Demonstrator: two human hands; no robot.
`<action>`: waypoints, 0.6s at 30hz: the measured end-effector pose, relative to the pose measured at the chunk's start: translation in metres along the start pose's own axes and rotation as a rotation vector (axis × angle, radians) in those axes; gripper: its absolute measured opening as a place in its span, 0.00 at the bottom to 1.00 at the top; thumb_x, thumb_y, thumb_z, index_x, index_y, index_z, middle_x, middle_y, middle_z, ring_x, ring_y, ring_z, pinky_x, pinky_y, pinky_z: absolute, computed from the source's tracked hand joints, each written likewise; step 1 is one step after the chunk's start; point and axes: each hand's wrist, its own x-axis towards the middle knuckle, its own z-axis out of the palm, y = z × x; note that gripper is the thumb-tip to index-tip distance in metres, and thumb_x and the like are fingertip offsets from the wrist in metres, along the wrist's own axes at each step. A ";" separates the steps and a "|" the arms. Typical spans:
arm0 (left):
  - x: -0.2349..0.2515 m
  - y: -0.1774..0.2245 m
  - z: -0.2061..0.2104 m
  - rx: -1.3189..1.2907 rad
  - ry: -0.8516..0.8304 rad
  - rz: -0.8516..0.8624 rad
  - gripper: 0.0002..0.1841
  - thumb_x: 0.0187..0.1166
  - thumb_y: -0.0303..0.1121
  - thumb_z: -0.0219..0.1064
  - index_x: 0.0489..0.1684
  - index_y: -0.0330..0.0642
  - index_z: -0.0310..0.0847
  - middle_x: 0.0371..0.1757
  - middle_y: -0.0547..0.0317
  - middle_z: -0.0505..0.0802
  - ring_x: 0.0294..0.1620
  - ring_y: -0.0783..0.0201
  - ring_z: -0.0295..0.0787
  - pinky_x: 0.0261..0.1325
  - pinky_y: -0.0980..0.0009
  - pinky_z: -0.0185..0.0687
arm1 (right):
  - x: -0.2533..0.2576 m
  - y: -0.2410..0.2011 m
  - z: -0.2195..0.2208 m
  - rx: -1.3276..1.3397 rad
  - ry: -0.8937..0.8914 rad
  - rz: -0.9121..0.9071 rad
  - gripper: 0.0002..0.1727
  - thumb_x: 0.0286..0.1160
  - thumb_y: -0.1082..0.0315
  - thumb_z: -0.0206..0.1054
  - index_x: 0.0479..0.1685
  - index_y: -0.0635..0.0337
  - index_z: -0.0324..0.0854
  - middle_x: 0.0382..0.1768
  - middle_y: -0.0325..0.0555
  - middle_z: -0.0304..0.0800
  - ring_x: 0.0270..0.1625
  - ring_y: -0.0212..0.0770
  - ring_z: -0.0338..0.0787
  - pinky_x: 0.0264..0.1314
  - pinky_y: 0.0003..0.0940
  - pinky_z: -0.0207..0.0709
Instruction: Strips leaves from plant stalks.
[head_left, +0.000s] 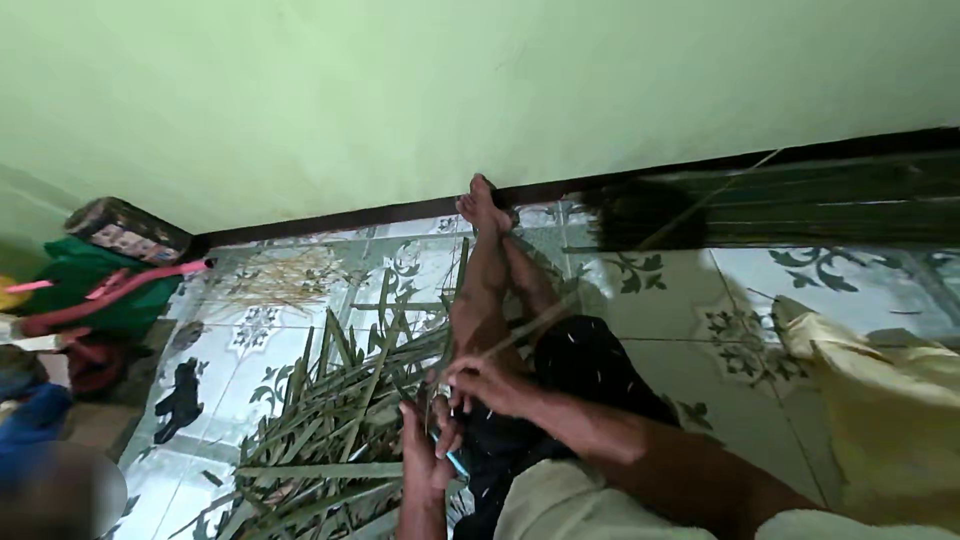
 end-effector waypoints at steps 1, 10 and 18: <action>0.004 -0.003 0.001 -0.073 0.000 0.039 0.30 0.73 0.65 0.67 0.69 0.58 0.84 0.22 0.65 0.88 0.14 0.72 0.80 0.18 0.74 0.79 | -0.002 0.008 0.005 0.026 -0.014 -0.010 0.17 0.90 0.64 0.56 0.63 0.67 0.82 0.46 0.50 0.92 0.37 0.36 0.91 0.43 0.34 0.88; -0.017 0.062 -0.010 0.355 0.523 0.169 0.14 0.91 0.34 0.48 0.45 0.37 0.80 0.16 0.64 0.84 0.06 0.78 0.68 0.09 0.82 0.69 | -0.049 -0.004 0.012 -0.326 -0.371 -0.082 0.19 0.89 0.63 0.57 0.66 0.65 0.83 0.53 0.54 0.92 0.50 0.43 0.93 0.58 0.42 0.87; -0.047 0.115 -0.019 0.392 0.458 0.226 0.05 0.80 0.32 0.62 0.39 0.41 0.82 0.19 0.63 0.87 0.08 0.78 0.70 0.13 0.82 0.69 | -0.035 -0.032 -0.059 -0.926 -0.347 0.026 0.22 0.90 0.57 0.57 0.73 0.59 0.80 0.62 0.56 0.88 0.64 0.54 0.88 0.72 0.57 0.77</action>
